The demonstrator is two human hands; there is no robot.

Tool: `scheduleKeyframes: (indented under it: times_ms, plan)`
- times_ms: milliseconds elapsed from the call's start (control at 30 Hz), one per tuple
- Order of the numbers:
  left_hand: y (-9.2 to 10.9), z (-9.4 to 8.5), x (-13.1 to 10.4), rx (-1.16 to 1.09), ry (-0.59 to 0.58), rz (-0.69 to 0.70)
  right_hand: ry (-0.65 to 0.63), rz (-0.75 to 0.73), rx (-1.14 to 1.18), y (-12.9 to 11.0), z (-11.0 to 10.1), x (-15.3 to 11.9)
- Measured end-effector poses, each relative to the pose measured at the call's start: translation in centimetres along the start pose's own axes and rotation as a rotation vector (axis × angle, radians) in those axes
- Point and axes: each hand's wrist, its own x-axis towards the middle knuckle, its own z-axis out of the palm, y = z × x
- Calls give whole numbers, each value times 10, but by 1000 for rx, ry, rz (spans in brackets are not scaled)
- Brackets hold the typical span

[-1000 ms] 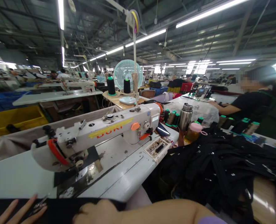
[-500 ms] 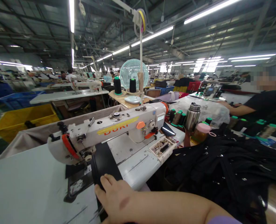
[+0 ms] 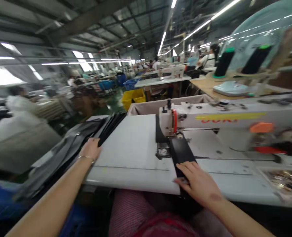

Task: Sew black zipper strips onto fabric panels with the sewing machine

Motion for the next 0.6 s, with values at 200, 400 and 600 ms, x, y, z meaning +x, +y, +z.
scheduleKeyframes:
  times_ms: [200, 400, 600]
  plan:
    - [-57, 24, 22, 94, -111, -217, 85, -41, -69, 18, 22, 7]
    - [-79, 20, 36, 54, -255, -213, 60, -54, -161, 23, 31, 1]
    - [-60, -2, 21, -31, -300, -11, 82, -52, -177, 25, 33, 0]
